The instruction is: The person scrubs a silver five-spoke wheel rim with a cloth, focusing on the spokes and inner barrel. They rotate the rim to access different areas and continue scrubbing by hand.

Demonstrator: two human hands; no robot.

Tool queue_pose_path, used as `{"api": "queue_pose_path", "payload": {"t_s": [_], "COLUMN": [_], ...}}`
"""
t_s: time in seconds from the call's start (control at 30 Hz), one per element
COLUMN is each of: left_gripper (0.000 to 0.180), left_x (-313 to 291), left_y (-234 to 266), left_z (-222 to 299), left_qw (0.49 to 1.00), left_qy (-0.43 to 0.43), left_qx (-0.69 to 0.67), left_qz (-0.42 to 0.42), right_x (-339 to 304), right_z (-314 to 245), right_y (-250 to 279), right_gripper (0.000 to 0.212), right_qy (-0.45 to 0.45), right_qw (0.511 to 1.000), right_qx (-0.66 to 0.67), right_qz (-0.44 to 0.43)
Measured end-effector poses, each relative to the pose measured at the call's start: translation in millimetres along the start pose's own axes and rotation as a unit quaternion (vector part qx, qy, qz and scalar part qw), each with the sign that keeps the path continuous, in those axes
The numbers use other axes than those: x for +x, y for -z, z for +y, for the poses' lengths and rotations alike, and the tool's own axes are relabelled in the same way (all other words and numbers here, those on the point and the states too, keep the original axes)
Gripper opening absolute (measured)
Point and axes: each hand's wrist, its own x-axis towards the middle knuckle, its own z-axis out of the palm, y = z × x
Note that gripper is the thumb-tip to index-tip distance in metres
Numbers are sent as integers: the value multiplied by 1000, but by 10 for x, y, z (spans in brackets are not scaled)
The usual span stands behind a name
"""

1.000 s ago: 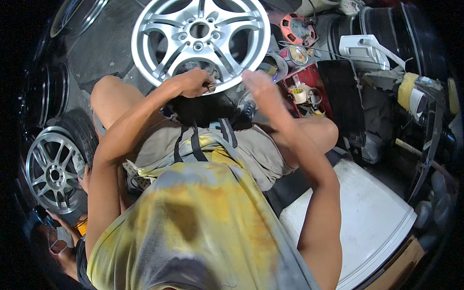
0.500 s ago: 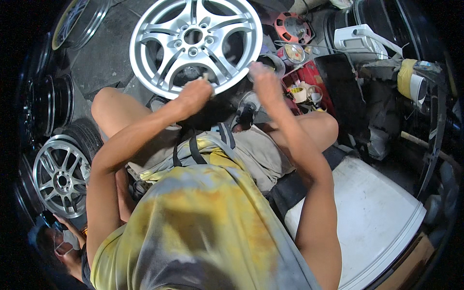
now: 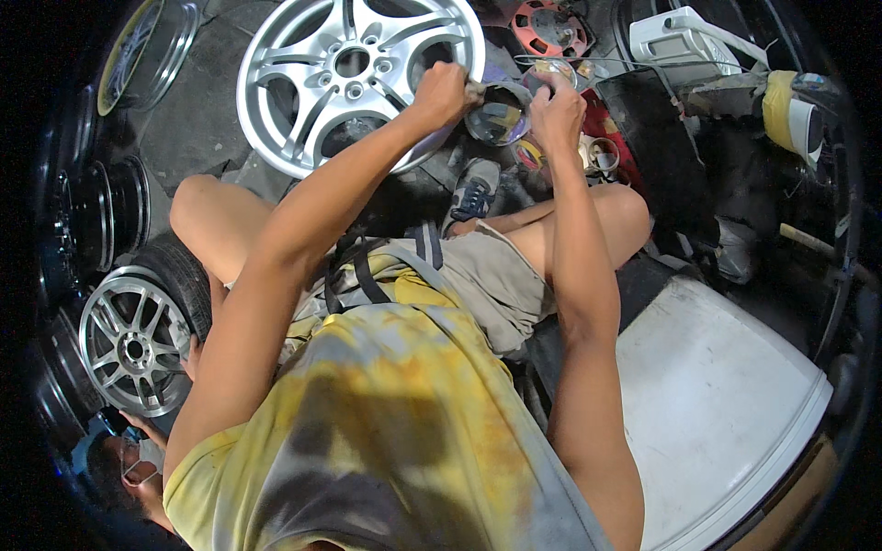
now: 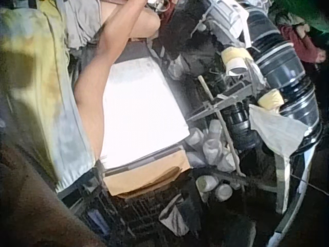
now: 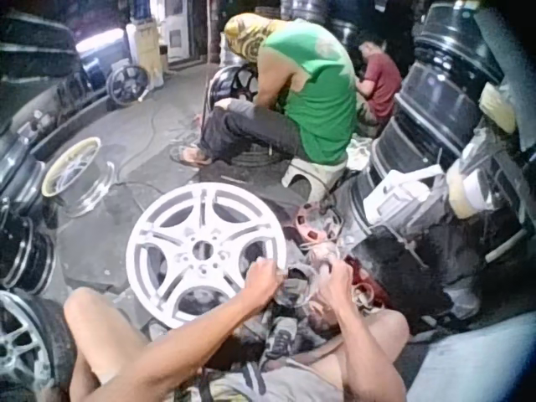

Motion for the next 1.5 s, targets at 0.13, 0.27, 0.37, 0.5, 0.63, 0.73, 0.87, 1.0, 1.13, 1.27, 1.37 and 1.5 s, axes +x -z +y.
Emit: {"api": "queue_pose_path", "payload": {"t_s": [0.13, 0.27, 0.37, 0.5, 0.63, 0.73, 0.87, 1.0, 1.13, 1.27, 1.37, 1.5], "left_gripper": [30, 32, 20, 22, 42, 35, 24, 20, 31, 51, 51, 39], "left_x": [-733, -1364, -1385, -1142, -1176, -1003, -757, -600, -552, -696, -575, -561], "left_y": [273, 1046, 1589, 1590, 824, 608, 977, 969, 425, 381, 612, 1112], "left_z": [-65, -546, -964, -697, -276, -453, -1095, -1423, -587, -452, -596, -1385], "left_qw": [989, 959, 916, 976, 986, 991, 1000, 995, 990, 991, 995, 994], "left_qy": [-84, -87, -34, 82, -74, -43, -19, 56, -23, -130, -92, -28], "left_qx": [49, 150, 246, 37, 47, 53, 20, 20, -24, 1, 29, 107], "left_qz": [-107, -226, -315, -196, -140, -114, 7, 77, 135, -22, -28, -27], "right_x": [-48, -48, -19, -11, -17, -34, -24, 28, 3, -54, -61, -93], "right_z": [-50, -226, -178, -242, -113, -66, -56, -185, -57, -290, -91, -145], "right_y": [19, 17, -93, -130, -174, -178, -206, -234, -368, -214, -244, -314], "right_gripper": [31, 36, 35, 35, 34, 32, 30, 27, 27, 27, 30, 29], "right_qy": [-107, -146, -87, -38, -27, -15, 12, -31, 68, -123, -2, 54], "right_qw": [989, 975, 985, 993, 994, 994, 997, 989, 994, 972, 989, 994], "right_qx": [97, 127, 103, 87, 73, 67, 52, 78, 33, 109, 45, -31], "right_qz": [-22, -111, -106, -76, -71, -90, -57, -118, -78, -166, -138, -88]}}
